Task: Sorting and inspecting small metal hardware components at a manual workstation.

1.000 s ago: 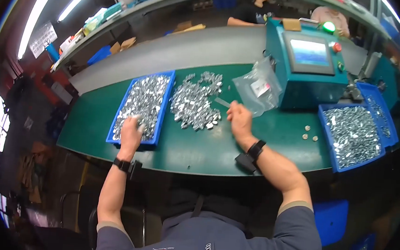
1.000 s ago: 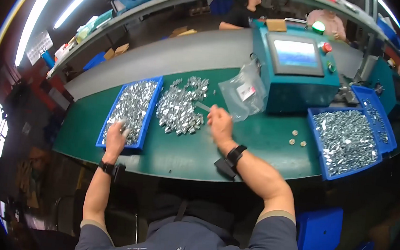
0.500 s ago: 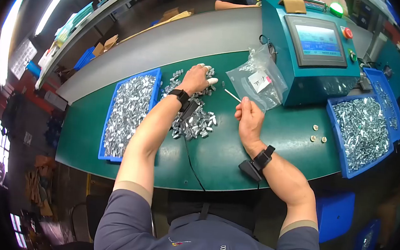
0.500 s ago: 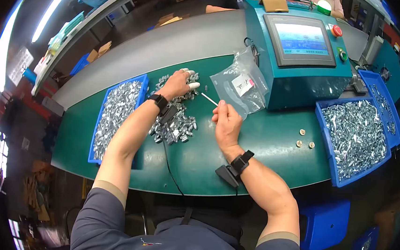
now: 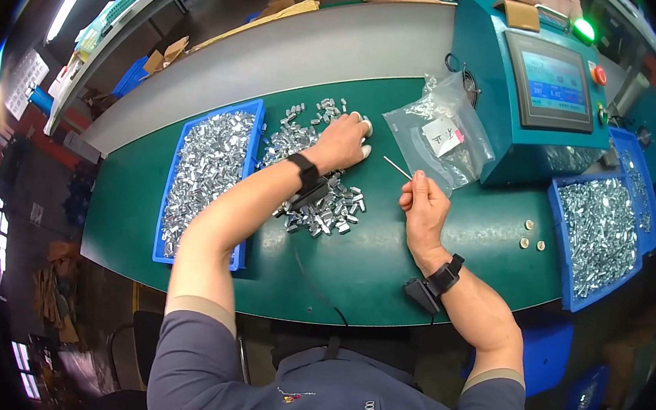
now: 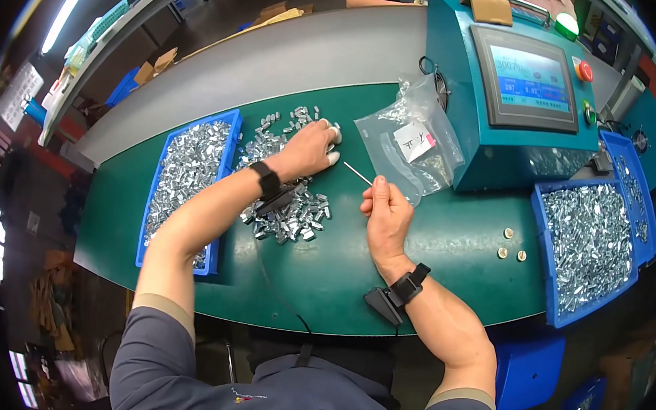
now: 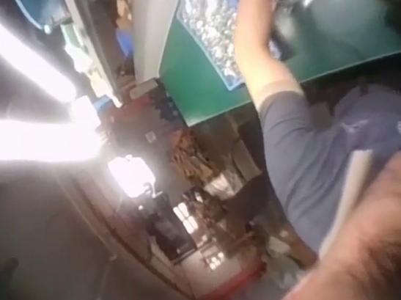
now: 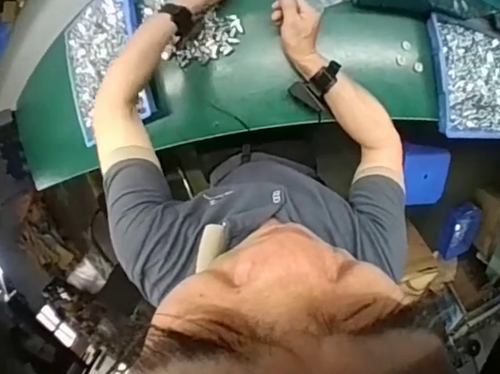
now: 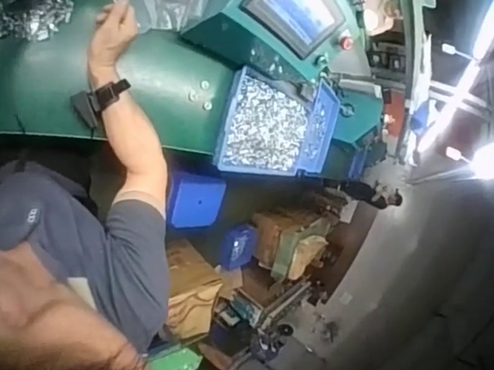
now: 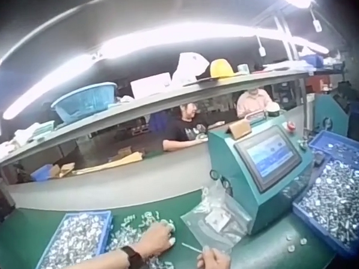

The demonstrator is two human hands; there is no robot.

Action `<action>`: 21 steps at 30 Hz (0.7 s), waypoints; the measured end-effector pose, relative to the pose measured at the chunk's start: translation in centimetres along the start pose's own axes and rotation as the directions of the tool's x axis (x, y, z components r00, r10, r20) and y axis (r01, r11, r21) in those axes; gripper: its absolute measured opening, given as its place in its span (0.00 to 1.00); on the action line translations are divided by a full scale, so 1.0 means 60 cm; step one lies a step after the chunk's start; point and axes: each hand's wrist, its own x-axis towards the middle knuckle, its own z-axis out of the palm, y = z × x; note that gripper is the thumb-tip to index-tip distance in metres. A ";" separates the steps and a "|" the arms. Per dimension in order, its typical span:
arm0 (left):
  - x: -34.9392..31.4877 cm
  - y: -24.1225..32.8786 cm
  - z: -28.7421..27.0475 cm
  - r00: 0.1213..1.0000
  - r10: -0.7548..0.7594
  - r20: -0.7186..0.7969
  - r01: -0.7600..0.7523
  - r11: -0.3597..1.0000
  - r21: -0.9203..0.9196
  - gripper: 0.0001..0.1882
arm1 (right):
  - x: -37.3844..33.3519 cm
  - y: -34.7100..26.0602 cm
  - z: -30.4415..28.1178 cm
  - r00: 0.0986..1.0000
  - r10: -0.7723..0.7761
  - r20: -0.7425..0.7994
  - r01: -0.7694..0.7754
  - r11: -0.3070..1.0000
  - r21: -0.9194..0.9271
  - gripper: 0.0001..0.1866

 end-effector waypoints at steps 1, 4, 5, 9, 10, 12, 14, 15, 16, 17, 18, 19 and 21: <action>-0.023 0.007 -0.011 0.998 0.057 0.011 -0.057 0.998 0.004 0.16 | -0.002 -0.002 0.001 1.000 0.007 -0.007 -0.007 1.000 0.004 0.24; -0.064 0.025 -0.036 0.993 0.068 0.096 -0.065 0.997 -0.041 0.16 | -0.006 -0.008 0.001 1.000 0.017 0.007 -0.017 1.000 -0.017 0.24; -0.067 0.030 -0.042 0.988 0.061 0.142 -0.055 0.998 -0.043 0.16 | -0.007 -0.010 0.002 1.000 -0.001 0.004 0.001 1.000 -0.015 0.24; -0.012 -0.004 -0.023 0.987 0.098 -0.129 -0.102 0.995 -0.023 0.23 | -0.012 -0.012 0.005 1.000 -0.001 0.013 0.001 0.999 -0.037 0.24; 0.009 -0.023 -0.010 0.986 0.095 -0.137 -0.094 0.995 0.008 0.25 | -0.011 -0.011 0.006 1.000 -0.005 0.021 0.005 0.999 -0.039 0.24; 0.031 -0.030 -0.004 0.998 0.016 -0.062 -0.017 1.000 -0.020 0.26 | -0.008 -0.008 0.008 1.000 -0.015 0.026 0.016 1.000 -0.021 0.24; 0.031 -0.009 -0.006 0.996 -0.078 0.042 0.081 0.995 -0.063 0.26 | -0.006 -0.010 0.004 1.000 -0.025 0.013 0.025 0.999 -0.041 0.23; 0.023 0.001 -0.006 0.996 -0.077 0.050 0.081 0.995 -0.064 0.26 | -0.004 -0.011 0.004 0.999 -0.036 0.013 0.037 0.998 -0.056 0.23; 0.007 0.023 -0.014 0.998 -0.015 0.068 0.020 0.996 -0.082 0.27 | -0.003 -0.010 0.003 1.000 -0.025 0.001 0.025 0.998 -0.054 0.23; -0.016 0.041 -0.020 0.996 0.042 0.084 -0.033 0.994 -0.102 0.27 | -0.002 -0.009 0.001 0.999 -0.038 0.010 0.038 0.998 -0.043 0.23; -0.042 0.059 -0.025 0.993 0.098 0.066 -0.091 0.990 -0.105 0.26 | -0.003 -0.007 -0.001 0.999 -0.051 0.020 0.052 0.998 -0.032 0.23; -0.068 0.080 -0.034 0.990 0.110 0.087 -0.106 0.993 -0.050 0.27 | -0.004 -0.008 -0.001 0.999 -0.043 0.024 0.043 0.999 -0.032 0.23; -0.115 0.091 -0.028 0.972 0.229 0.044 -0.227 0.973 -0.043 0.27 | -0.004 -0.007 0.001 0.998 -0.049 0.026 0.050 0.998 -0.036 0.23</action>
